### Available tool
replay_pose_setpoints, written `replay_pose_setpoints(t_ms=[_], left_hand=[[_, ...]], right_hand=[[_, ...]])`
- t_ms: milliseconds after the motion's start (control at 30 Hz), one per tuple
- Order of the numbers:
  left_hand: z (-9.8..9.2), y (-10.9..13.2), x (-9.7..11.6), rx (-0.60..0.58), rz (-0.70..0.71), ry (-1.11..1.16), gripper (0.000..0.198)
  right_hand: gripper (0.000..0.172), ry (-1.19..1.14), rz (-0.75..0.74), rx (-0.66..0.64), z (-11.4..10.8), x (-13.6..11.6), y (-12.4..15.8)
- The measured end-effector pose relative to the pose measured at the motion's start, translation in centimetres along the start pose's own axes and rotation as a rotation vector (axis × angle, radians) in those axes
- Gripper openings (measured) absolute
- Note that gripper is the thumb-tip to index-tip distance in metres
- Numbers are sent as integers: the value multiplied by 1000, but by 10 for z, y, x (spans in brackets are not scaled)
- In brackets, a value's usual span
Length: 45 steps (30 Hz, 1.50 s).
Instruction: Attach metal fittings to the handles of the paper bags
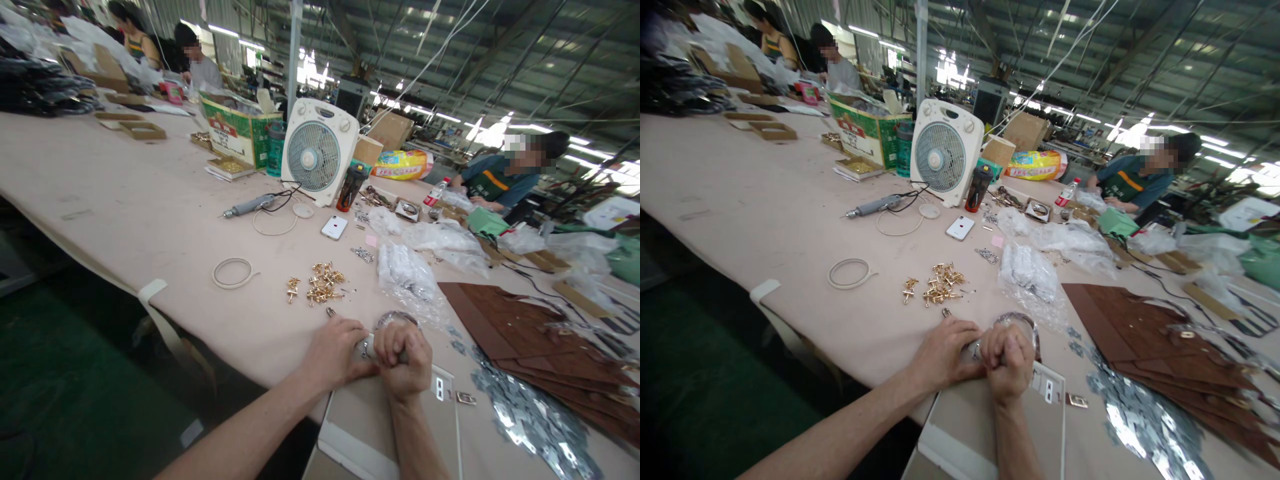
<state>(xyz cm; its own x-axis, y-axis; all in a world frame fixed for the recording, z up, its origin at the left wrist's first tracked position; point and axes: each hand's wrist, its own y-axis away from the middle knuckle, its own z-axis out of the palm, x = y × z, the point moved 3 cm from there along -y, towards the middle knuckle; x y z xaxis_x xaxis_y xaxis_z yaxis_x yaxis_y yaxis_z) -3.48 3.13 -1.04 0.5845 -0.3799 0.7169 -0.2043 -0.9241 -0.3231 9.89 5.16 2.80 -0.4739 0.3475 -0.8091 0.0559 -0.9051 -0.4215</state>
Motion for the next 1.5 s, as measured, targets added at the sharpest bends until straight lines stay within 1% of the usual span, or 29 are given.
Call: replay_pose_setpoints(t_ms=[133,300,367,433,533,600,633,700,767,800,833,900,967,1000,1067,1167,1200,1233,1267,1367,1433,1500], left_hand=[[-1,1,0,-24,4,10,36],[-2,1,2,-32,-10,1,23],[-3,0,4,-46,-13,-2,24],[-4,-1,5,-59,-1,1,28],[-6,-1,5,-64,9,2,30],[-5,0,4,-45,0,1,31],[-5,1,4,-33,-4,0,34],[-3,1,3,-16,-11,-1,42],[-2,1,3,-11,-20,-10,51],[-1,1,2,-11,-22,-13,52],[-1,1,2,-10,-23,-15,51],[-1,1,3,-7,-18,-9,43],[-2,1,3,1,-11,0,38],[-2,1,3,6,-9,2,38],[-1,2,3,9,-2,2,41],[0,3,2,15,-8,-6,51],[1,3,1,16,-13,-9,53],[1,3,1,13,-16,-11,51],[1,2,1,12,-18,-14,48],[-3,-1,5,1,-6,-15,36],[-5,-1,10,-9,14,-17,33],[-4,1,12,-27,45,-30,32]], right_hand=[[37,193,-43,-140,10,8,15],[38,344,-91,-186,5,18,16],[40,401,-72,-167,4,24,12],[42,417,-31,-113,4,29,5],[43,359,55,-18,8,29,-4],[41,271,90,37,12,21,-9],[40,215,85,61,14,15,-12],[36,123,19,90,16,0,-15],[36,90,-55,77,17,-8,-16],[37,102,-59,61,17,-8,-16],[38,126,-35,40,16,-4,-15],[41,184,59,1,13,8,-13],[42,207,137,-15,9,17,-12],[41,194,150,-15,8,18,-13],[39,133,122,-2,10,11,-16],[36,25,-28,49,13,-8,-19],[36,19,-66,61,14,-11,-20],[37,40,-68,57,13,-10,-19],[38,80,-33,40,12,-5,-19],[44,189,127,17,5,20,-13],[46,194,146,59,0,29,-7],[48,192,123,116,-4,30,0]])
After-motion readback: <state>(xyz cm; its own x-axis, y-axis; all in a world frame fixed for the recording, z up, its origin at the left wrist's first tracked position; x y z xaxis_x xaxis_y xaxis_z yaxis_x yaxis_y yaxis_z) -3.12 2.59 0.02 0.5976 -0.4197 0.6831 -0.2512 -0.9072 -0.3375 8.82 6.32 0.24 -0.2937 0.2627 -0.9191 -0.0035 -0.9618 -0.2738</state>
